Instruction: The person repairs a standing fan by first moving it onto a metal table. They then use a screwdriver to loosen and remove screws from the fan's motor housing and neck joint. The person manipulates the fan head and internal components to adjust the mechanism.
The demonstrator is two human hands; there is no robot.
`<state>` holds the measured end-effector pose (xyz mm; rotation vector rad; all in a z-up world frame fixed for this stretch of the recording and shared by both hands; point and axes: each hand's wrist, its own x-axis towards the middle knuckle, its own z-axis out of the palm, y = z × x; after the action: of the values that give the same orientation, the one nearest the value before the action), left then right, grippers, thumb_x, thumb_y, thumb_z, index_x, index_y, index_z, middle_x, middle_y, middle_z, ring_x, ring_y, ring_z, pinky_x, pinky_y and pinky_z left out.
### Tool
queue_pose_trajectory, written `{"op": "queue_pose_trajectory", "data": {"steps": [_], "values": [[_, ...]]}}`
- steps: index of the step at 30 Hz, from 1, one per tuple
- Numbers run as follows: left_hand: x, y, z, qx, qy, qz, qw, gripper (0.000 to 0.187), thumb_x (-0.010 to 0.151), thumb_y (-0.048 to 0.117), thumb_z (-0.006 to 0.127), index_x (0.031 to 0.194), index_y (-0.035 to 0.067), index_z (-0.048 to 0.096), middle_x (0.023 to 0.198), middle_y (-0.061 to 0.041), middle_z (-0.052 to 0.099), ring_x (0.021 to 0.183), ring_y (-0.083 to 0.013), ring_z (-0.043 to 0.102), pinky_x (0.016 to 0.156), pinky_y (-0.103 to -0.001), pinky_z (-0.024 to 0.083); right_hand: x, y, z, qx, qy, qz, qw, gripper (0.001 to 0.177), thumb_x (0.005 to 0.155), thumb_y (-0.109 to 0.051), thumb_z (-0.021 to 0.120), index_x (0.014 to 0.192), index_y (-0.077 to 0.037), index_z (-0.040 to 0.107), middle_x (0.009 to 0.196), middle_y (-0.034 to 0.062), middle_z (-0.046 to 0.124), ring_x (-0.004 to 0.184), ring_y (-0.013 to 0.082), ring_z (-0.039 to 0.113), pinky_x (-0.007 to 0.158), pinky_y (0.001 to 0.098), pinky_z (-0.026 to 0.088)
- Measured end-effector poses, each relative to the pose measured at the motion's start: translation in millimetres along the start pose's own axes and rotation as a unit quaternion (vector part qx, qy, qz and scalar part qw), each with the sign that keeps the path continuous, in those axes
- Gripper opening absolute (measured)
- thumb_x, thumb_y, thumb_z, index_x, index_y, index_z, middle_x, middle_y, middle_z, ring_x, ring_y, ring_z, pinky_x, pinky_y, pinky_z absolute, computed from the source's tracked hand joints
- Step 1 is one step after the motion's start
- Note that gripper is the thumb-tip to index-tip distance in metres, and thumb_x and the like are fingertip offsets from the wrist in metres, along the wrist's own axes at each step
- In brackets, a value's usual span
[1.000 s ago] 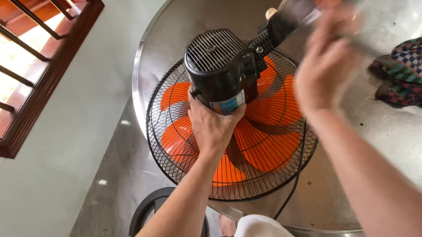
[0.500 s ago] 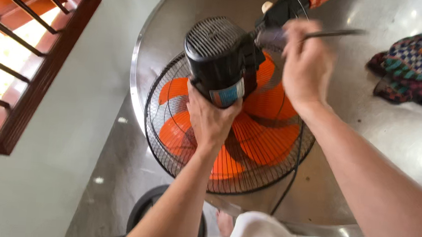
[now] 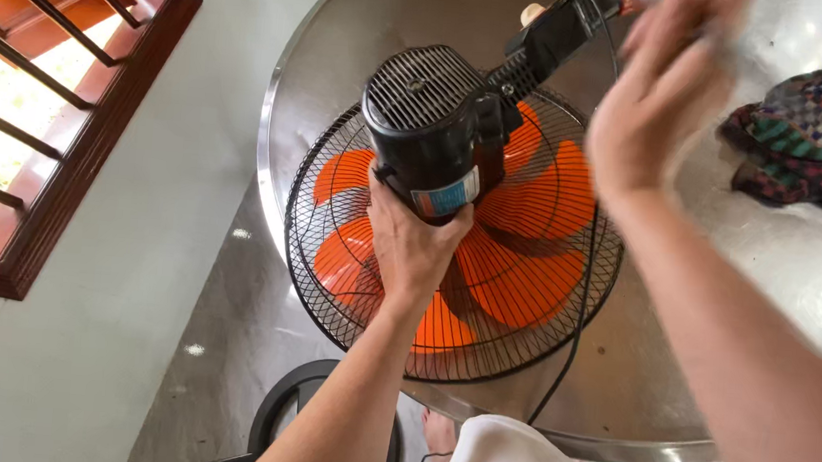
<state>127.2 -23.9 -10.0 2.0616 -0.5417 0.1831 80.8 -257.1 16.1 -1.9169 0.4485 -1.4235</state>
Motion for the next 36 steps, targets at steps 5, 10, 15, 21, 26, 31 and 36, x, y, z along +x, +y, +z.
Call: {"op": "queue_pose_trajectory", "data": {"steps": [5,10,15,21,26,31,36], "values": [[-1,3,-1,0.008,0.008,0.014,1.000,0.114,0.070,0.032,0.084,0.156,0.003,0.017,0.138,-0.022,0.049,0.123,-0.0387,0.051,0.104,-0.052,0.048,-12,4,4,-0.082,-0.106,-0.004,0.991,0.040,0.115,-0.051,0.027,0.099,-0.023,0.052,0.070,-0.0118,0.052,0.044,0.0054,0.041,0.038,0.0262,0.034],[-5,4,-1,-0.008,-0.024,-0.038,0.999,0.115,0.069,0.033,0.084,0.156,0.006,0.014,0.134,-0.022,0.047,0.123,-0.0373,0.052,0.103,-0.049,0.050,-4,4,2,-0.042,0.029,-0.025,0.998,0.056,0.125,-0.043,0.033,0.083,-0.013,0.054,0.064,-0.0021,0.052,0.049,0.0076,0.046,0.053,0.0255,0.044],[-3,3,-2,0.003,0.000,0.015,1.000,0.113,0.069,0.027,0.086,0.156,0.006,0.017,0.138,-0.021,0.050,0.124,-0.0389,0.051,0.104,-0.051,0.048,-11,-19,2,-0.036,-0.048,-0.139,0.988,0.034,0.123,-0.031,0.034,0.113,-0.008,0.056,0.087,-0.0012,0.062,0.074,0.0082,0.063,0.065,0.0249,0.054],[-5,1,-5,0.004,-0.001,0.004,1.000,0.110,0.072,0.029,0.086,0.155,0.004,0.018,0.136,-0.022,0.051,0.127,-0.0387,0.051,0.106,-0.051,0.047,-10,-45,2,-0.031,-0.001,-0.202,0.979,0.031,0.126,-0.029,0.037,0.113,-0.007,0.054,0.091,0.0073,0.062,0.082,0.0177,0.060,0.072,0.0290,0.048],[3,-2,-7,0.006,0.012,0.041,0.999,0.113,0.071,0.027,0.085,0.157,0.001,0.015,0.140,-0.026,0.048,0.129,-0.0413,0.050,0.107,-0.050,0.046,-3,-47,6,0.056,-0.021,-0.086,0.994,0.029,0.121,-0.029,0.039,0.114,-0.007,0.056,0.096,0.0042,0.062,0.066,0.0087,0.055,0.055,0.0190,0.046],[-3,-4,-4,0.016,0.011,0.045,0.999,0.112,0.071,0.023,0.085,0.155,-0.002,0.016,0.140,-0.027,0.049,0.131,-0.0428,0.048,0.111,-0.051,0.043,-11,-39,7,-0.026,-0.141,-0.068,0.987,0.032,0.122,-0.035,0.039,0.117,-0.008,0.057,0.090,0.0042,0.065,0.065,0.0076,0.056,0.057,0.0199,0.046],[-5,-7,-7,0.015,0.009,0.069,0.997,0.115,0.071,0.021,0.085,0.156,-0.004,0.012,0.146,-0.029,0.043,0.133,-0.0437,0.047,0.111,-0.048,0.043,-11,-35,10,0.115,-0.003,-0.059,0.992,0.036,0.123,-0.039,0.039,0.119,-0.008,0.057,0.087,0.0031,0.061,0.060,0.0080,0.049,0.052,0.0186,0.043]]}}
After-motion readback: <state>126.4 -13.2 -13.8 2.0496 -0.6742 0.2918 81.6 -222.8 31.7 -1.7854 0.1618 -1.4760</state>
